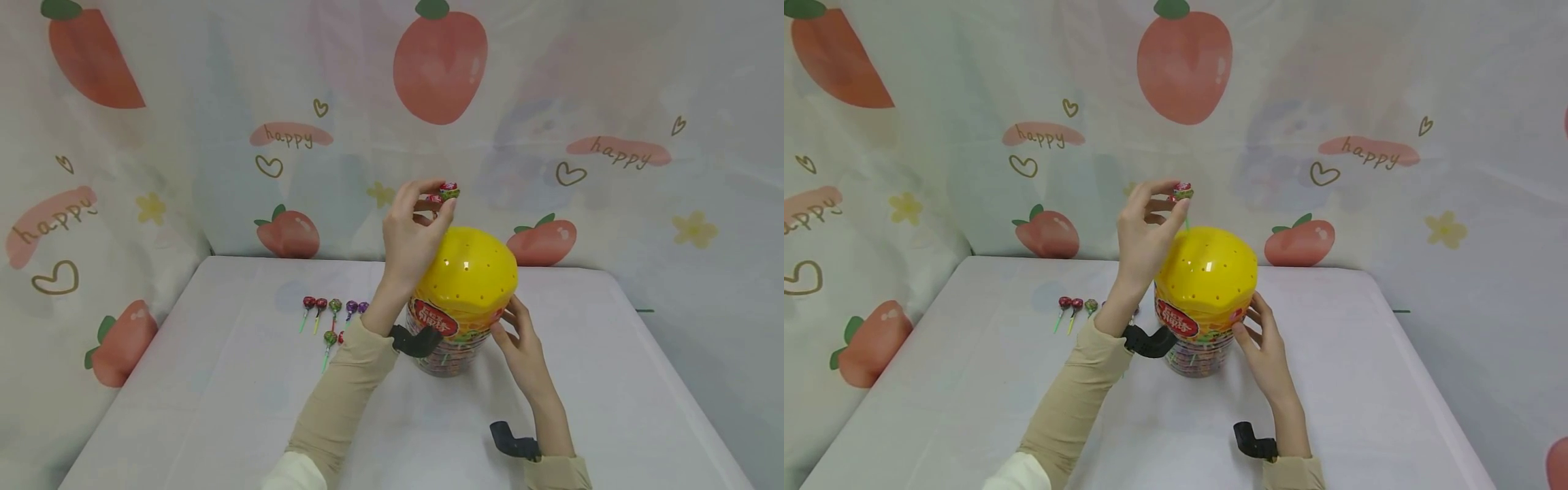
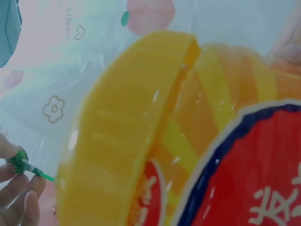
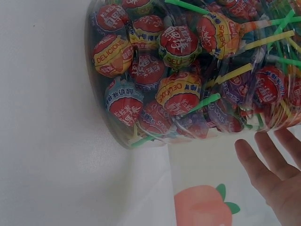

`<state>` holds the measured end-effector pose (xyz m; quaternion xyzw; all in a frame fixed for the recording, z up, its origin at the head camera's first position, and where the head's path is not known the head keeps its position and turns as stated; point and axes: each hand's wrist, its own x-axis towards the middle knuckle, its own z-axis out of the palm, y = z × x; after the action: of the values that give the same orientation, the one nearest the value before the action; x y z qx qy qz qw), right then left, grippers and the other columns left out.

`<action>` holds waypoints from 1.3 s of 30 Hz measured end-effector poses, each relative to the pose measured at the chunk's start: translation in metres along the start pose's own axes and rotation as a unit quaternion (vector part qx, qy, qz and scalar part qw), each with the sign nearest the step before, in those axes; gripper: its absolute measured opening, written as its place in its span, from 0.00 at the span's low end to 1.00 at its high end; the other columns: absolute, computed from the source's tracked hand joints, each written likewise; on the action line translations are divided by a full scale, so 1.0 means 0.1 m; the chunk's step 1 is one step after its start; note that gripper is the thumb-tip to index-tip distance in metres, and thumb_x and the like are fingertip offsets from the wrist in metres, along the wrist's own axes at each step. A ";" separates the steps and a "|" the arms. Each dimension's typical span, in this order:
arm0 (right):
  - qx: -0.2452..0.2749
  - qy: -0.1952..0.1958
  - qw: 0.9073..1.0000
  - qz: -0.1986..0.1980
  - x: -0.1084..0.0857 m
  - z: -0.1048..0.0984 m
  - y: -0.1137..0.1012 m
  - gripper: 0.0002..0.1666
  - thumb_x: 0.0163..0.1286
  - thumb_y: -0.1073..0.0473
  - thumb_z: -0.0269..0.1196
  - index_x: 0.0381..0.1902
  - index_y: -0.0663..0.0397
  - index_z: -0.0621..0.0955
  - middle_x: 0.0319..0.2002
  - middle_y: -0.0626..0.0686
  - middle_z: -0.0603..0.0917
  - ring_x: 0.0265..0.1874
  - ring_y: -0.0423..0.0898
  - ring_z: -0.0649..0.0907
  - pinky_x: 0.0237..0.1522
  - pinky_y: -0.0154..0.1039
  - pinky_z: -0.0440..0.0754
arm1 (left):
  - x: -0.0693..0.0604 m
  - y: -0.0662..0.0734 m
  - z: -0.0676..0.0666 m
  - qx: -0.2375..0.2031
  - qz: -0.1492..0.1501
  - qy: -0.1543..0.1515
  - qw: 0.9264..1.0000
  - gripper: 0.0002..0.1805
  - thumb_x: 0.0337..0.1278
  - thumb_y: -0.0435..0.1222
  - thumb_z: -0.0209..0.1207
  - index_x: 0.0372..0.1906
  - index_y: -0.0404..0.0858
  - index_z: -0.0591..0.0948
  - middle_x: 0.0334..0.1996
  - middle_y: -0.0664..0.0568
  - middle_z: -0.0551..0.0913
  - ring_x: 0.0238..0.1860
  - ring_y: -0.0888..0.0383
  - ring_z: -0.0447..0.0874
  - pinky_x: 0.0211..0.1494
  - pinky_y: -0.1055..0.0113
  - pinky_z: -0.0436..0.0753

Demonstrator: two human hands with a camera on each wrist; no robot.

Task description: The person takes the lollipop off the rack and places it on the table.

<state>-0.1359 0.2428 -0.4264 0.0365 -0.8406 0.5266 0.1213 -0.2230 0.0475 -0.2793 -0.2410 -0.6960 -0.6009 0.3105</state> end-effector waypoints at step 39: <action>-0.008 0.004 1.000 -0.013 -0.01 0.01 0.01 0.37 0.74 0.57 0.52 0.76 0.41 0.52 0.69 0.56 0.64 0.66 0.52 0.67 0.54 0.22 0.67 | -1.03 -0.07 -0.66 -0.008 -0.105 0.043 0.993 0.15 0.56 0.33 0.64 0.49 0.37 0.82 0.41 0.45 0.81 0.37 0.52 0.84 0.37 0.73 0.79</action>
<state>-0.1353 0.2424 -0.4277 0.0445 -0.8439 0.5182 0.1316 -0.1475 -0.0145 -0.3526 -0.1426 -0.6986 -0.6456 0.2736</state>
